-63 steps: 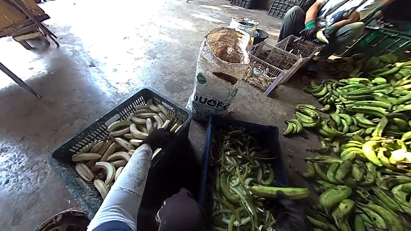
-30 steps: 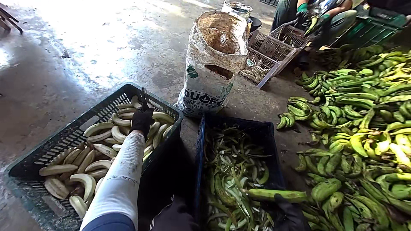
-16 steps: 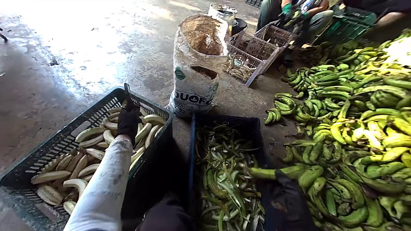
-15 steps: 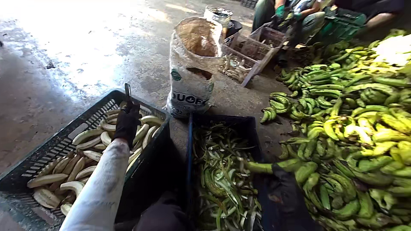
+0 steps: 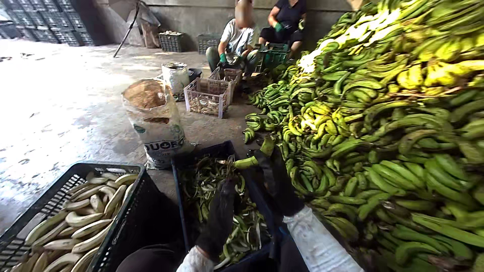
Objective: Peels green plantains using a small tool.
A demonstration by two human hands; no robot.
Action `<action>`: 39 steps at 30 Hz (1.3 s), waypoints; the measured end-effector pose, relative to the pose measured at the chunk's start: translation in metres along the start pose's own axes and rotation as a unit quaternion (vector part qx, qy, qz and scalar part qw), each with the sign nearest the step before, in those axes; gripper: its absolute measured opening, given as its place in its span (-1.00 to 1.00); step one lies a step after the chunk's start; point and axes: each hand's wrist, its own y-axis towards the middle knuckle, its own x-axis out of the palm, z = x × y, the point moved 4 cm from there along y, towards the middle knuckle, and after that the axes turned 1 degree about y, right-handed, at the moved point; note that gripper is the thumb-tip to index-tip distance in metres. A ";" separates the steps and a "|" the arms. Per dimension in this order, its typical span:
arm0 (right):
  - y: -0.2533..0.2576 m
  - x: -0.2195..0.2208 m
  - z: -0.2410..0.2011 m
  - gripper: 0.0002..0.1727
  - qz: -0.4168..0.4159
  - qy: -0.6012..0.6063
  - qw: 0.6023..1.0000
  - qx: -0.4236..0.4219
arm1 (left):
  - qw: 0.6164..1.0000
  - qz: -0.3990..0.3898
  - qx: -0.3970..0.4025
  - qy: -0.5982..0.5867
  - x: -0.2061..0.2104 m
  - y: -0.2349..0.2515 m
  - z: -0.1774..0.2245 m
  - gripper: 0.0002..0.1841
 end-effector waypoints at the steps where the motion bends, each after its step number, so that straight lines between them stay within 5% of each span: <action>1: -0.001 -0.008 -0.002 -0.43 0.004 -0.005 1.000 -0.003 | 0.999 -0.003 0.036 -0.034 0.012 -0.001 0.008 -0.45; 4: -0.001 -0.027 -0.002 -0.45 0.008 0.013 1.000 0.008 | 0.993 0.006 0.061 -0.101 0.038 -0.003 0.035 -0.61; 8: -0.003 -0.038 -0.012 -0.44 -0.021 0.103 0.994 0.038 | 0.977 -0.043 -0.210 0.019 0.034 -0.006 -0.046 -0.42; 10: 0.012 -0.042 -0.013 -0.40 -0.079 0.145 0.986 0.031 | 0.964 -0.049 -0.259 0.042 0.028 -0.003 -0.066 -0.39; 15: 0.031 -0.051 0.020 -0.57 -0.072 0.160 0.977 0.119 | 0.970 -0.096 -0.116 0.191 0.014 0.021 -0.010 -0.48; 22: 0.022 -0.036 0.038 -0.55 -0.083 0.205 0.962 0.160 | 0.876 -0.203 0.023 0.436 0.009 0.049 0.010 -0.41; 26: 0.015 -0.020 0.059 -0.42 -0.135 0.272 0.939 0.162 | 0.854 -0.163 0.034 0.493 0.000 0.065 -0.003 -0.43; 29: 0.002 -0.007 0.068 -0.47 -0.155 0.278 0.927 0.197 | 0.820 -0.035 0.002 0.571 -0.015 0.083 0.005 -0.49; 33: -0.013 -0.006 0.069 -0.43 -0.164 0.286 0.912 0.244 | 0.861 0.102 0.013 0.497 -0.053 0.103 0.024 -0.51; 36: 0.000 -0.020 0.062 -0.48 -0.122 0.254 0.947 0.154 | 0.921 -0.005 0.044 0.386 -0.040 0.083 0.023 -0.64; 39: 0.017 -0.033 0.049 -0.60 -0.038 0.146 0.987 0.057 | 0.941 -0.133 0.026 0.309 -0.011 0.053 0.007 -0.56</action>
